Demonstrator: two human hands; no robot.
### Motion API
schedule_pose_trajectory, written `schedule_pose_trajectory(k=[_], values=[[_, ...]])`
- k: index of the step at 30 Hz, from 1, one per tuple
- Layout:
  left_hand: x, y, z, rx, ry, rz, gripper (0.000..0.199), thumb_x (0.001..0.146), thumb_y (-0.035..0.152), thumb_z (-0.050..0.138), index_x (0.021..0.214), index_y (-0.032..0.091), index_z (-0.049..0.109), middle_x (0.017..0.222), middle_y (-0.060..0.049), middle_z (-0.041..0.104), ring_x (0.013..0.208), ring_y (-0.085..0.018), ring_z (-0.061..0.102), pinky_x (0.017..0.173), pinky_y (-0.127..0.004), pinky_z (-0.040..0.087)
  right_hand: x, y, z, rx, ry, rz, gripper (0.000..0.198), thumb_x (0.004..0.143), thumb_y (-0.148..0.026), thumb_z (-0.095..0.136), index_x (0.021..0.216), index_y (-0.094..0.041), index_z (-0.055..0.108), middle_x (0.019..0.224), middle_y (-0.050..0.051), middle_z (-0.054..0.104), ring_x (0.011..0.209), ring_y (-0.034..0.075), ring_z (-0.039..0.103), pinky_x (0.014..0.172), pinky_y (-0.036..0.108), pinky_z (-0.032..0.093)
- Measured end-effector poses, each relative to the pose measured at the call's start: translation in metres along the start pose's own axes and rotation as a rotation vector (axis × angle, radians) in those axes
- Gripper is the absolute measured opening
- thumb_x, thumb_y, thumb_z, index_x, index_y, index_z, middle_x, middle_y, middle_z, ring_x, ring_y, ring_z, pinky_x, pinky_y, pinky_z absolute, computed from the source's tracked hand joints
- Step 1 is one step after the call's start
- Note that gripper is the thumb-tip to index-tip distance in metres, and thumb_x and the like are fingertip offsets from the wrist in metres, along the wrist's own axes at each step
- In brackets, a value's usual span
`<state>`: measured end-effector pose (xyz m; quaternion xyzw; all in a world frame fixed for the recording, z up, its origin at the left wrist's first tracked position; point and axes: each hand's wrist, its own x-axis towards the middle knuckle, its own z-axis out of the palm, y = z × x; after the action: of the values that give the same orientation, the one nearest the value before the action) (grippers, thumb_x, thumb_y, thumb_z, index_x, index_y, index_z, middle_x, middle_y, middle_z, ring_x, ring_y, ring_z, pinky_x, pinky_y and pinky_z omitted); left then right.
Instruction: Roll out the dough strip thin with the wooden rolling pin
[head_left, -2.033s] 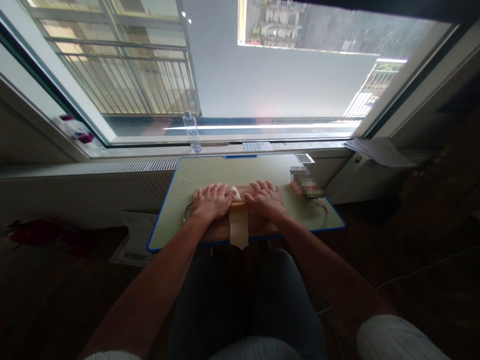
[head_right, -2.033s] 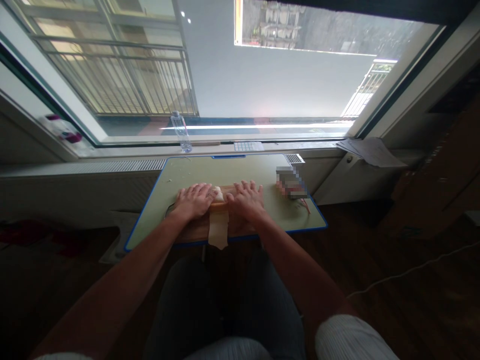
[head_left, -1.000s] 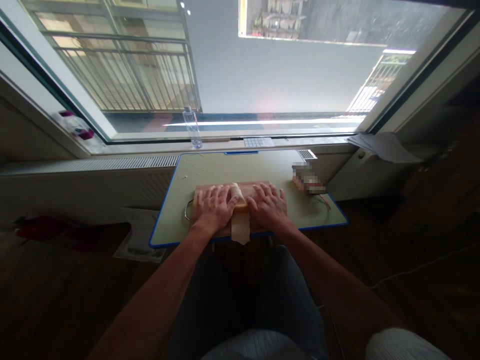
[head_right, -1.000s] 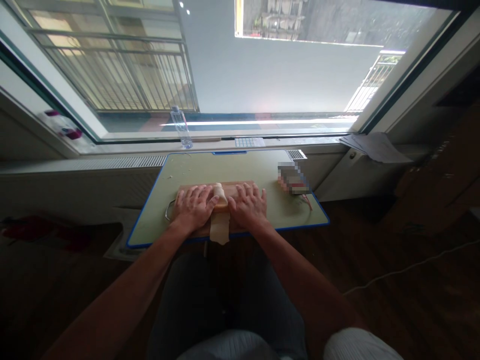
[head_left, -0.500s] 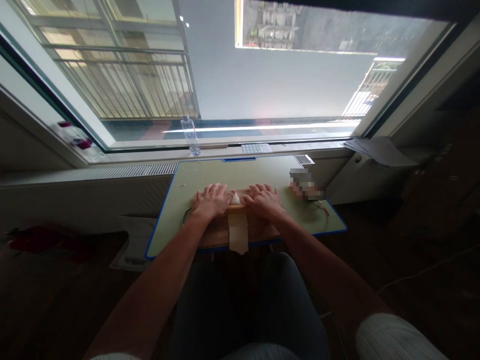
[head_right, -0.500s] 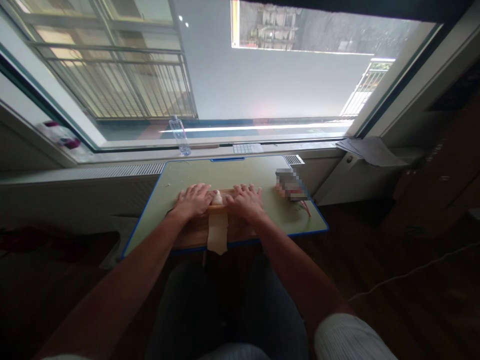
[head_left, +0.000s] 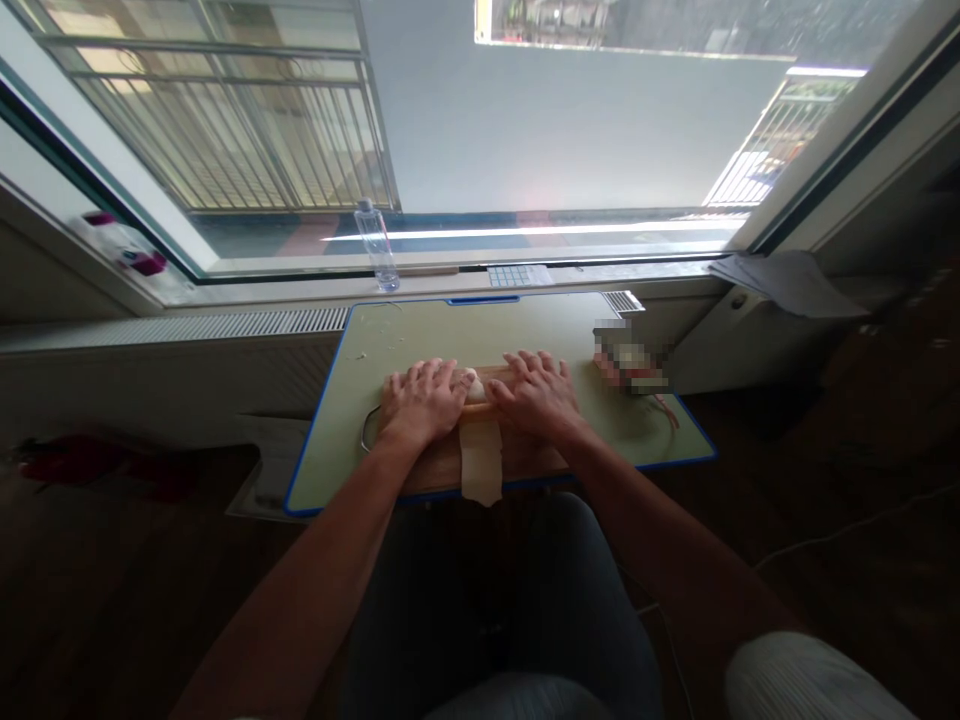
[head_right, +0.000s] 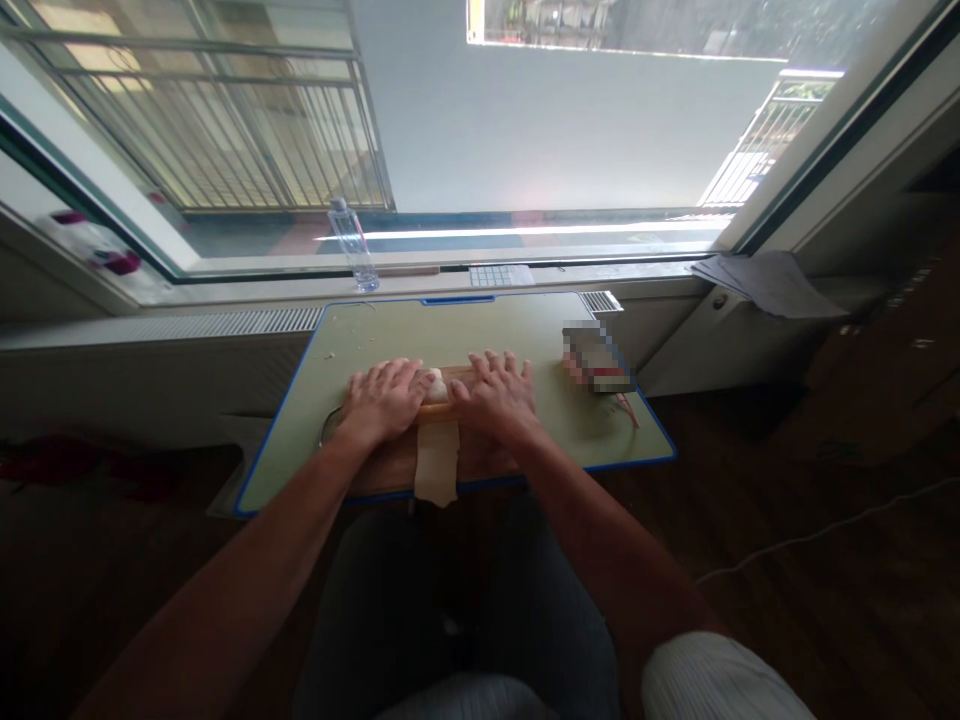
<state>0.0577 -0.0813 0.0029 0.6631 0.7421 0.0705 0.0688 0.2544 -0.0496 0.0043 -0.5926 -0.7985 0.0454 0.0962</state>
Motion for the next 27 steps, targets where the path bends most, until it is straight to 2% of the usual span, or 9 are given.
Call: schedule_pose_trajectory(k=[7,17,21,27], values=[[-0.014,0.003,0.005,0.025,0.105,0.014,0.072,0.11,0.066,0.022,0.161,0.028,0.056,0.17,-0.009,0.051,0.158,-0.033,0.042,0.132,-0.063,0.026,-0.014,0.0,0.006,0.001,0.091,-0.008,0.067,0.107,-0.06,0.044,0.163,-0.024,0.053,0.17,0.01,0.051,0.158,0.038,0.039,0.13,0.062,0.026],[-0.051,0.012,0.007,0.035,0.198,0.018,0.064,0.111,0.058,0.033,0.162,0.025,0.055,0.169,-0.012,0.053,0.159,-0.035,0.042,0.134,-0.066,0.022,-0.05,-0.003,0.008,-0.008,0.175,-0.028,0.062,0.111,-0.054,0.042,0.161,-0.021,0.056,0.169,0.01,0.052,0.159,0.036,0.038,0.131,0.06,0.022],[-0.05,0.012,0.007,0.044,0.178,0.015,0.064,0.111,0.056,0.032,0.164,0.025,0.053,0.171,-0.011,0.05,0.16,-0.034,0.039,0.135,-0.065,0.018,-0.05,-0.003,0.009,0.0,0.153,-0.017,0.063,0.111,-0.056,0.041,0.162,-0.022,0.055,0.17,0.01,0.05,0.16,0.035,0.036,0.132,0.061,0.021],[-0.023,0.008,-0.002,0.042,0.04,-0.024,0.071,0.11,0.06,0.023,0.167,0.025,0.047,0.175,-0.011,0.044,0.163,-0.033,0.035,0.134,-0.066,0.021,-0.023,0.0,0.003,-0.003,0.052,-0.007,0.068,0.11,-0.062,0.04,0.164,-0.023,0.052,0.172,0.009,0.048,0.161,0.038,0.035,0.131,0.064,0.023]])
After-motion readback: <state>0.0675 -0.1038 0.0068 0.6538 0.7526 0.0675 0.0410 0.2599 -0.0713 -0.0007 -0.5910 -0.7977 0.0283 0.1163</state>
